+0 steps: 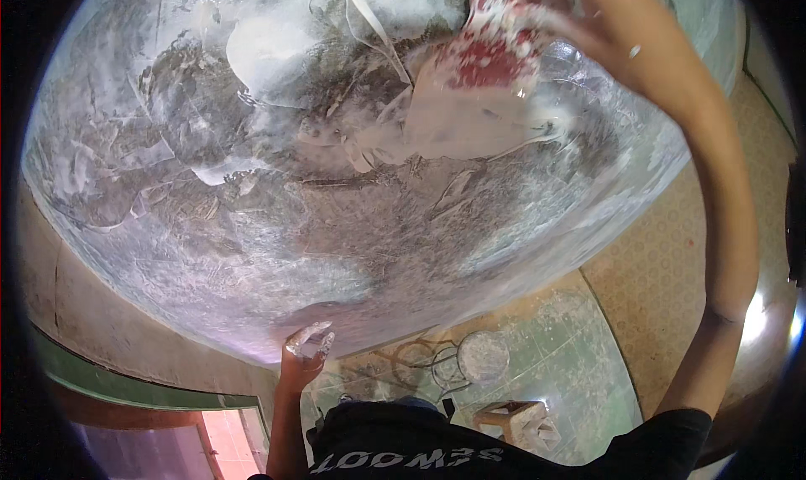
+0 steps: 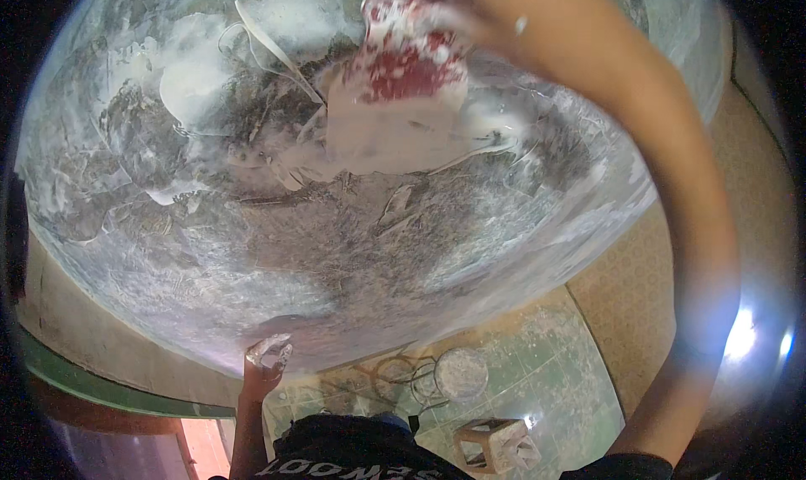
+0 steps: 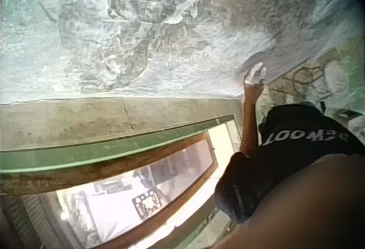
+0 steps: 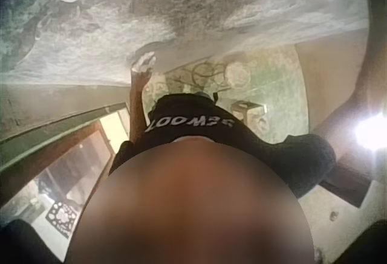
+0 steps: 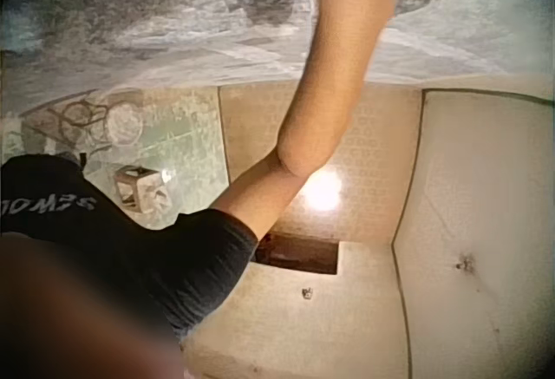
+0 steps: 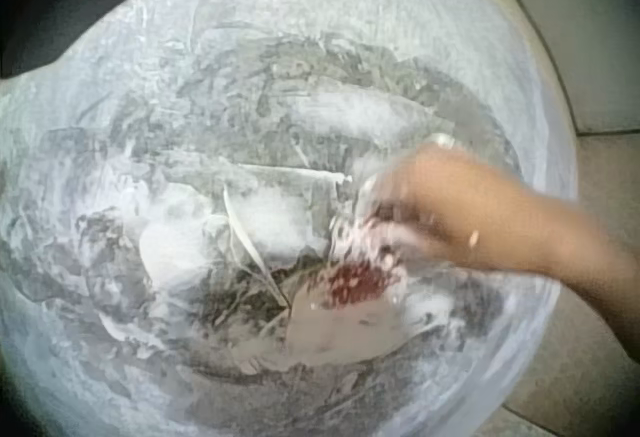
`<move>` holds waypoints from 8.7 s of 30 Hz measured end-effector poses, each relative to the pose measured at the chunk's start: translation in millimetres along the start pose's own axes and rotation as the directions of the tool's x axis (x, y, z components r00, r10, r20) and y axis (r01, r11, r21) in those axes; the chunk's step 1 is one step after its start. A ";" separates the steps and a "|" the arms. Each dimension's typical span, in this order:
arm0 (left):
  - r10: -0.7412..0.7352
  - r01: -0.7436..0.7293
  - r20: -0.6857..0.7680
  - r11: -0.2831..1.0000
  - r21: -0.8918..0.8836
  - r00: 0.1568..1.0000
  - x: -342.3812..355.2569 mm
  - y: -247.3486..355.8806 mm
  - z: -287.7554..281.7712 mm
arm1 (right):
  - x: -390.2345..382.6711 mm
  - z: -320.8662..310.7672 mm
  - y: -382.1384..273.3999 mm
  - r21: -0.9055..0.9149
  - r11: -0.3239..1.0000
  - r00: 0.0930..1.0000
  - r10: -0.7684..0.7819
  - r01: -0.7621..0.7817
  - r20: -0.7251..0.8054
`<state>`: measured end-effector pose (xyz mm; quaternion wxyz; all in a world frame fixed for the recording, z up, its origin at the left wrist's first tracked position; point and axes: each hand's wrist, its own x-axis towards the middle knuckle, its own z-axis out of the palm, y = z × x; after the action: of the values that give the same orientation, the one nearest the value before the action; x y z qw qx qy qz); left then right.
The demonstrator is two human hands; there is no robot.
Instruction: The person applies plaster or wall putty to a wall or ceiling surface using a handheld scraper.
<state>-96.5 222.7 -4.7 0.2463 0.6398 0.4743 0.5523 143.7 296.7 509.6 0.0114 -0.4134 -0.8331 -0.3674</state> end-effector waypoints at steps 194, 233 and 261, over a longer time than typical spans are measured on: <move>-0.203 0.201 -0.132 0.979 -0.030 0.970 -18.3 46.5 59.3 | -46.3 50.7 100.8 0.194 0.963 0.837 -0.054 0.188 -0.544; -0.228 0.232 -0.094 0.972 0.027 0.969 -26.6 26.4 -50.1 | 13.8 -11.3 36.7 0.274 0.957 0.792 0.094 0.095 -0.604; -0.261 0.259 -0.133 0.965 -0.035 0.956 -46.3 12.3 -73.3 | 20.2 -55.2 -10.1 0.457 0.834 0.856 -0.036 0.310 -0.516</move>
<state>-158.5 161.4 3.4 0.2893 0.5305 0.5651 0.5618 107.7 272.2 550.3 0.2982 -0.2085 -0.9058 -0.2172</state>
